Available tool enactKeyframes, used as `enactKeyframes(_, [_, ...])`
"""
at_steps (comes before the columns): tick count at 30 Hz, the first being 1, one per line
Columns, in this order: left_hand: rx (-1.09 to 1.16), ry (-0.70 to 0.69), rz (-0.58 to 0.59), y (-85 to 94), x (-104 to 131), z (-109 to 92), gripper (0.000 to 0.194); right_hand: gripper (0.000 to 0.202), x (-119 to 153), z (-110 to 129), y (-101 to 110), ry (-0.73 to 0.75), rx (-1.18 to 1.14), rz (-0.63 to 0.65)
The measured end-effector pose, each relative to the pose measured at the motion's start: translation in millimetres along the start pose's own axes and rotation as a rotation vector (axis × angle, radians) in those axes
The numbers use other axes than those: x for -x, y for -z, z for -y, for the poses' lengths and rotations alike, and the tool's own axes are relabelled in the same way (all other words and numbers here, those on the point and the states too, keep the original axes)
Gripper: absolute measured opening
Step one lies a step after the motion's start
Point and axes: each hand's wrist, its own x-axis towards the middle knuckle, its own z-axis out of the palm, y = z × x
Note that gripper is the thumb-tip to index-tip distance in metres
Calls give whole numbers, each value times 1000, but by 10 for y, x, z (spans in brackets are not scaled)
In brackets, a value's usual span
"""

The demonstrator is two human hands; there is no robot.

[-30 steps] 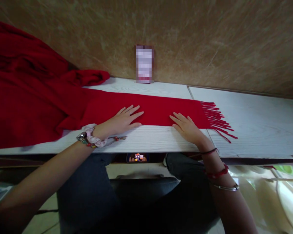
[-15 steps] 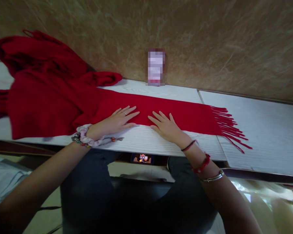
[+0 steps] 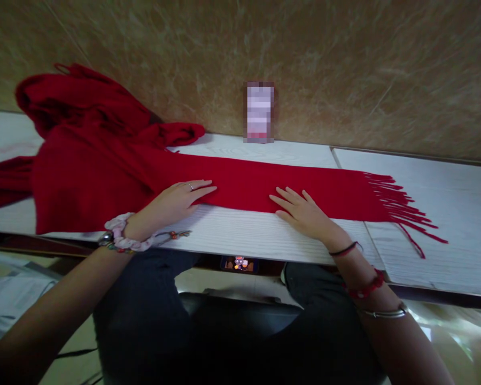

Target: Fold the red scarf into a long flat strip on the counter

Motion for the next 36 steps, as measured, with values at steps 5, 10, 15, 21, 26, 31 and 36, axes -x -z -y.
enactKeyframes(5, [22,-169,-121,-16,15,5,50,47,53,-115,-38,-18,10,-33])
enactKeyframes(10, [-14,-258,-256,-2,24,-3,32,48,31,-115,-2,-31,-3,-71])
enactKeyframes(15, [-28,-285,-345,68,24,-26,23,46,-104,84,82,87,-80,-157])
enactKeyframes(21, [-27,-279,-227,62,45,121,21,38,-208,131,81,148,-100,-61])
enactKeyframes(26, [98,-262,-170,73,117,249,20,44,-149,73,77,149,-109,-65])
enactKeyframes(31, [302,-265,-92,146,187,323,20,52,-81,49,91,140,-125,-50])
enactKeyframes(36, [208,-233,-44,110,125,269,18,53,-72,48,112,129,-151,-64])
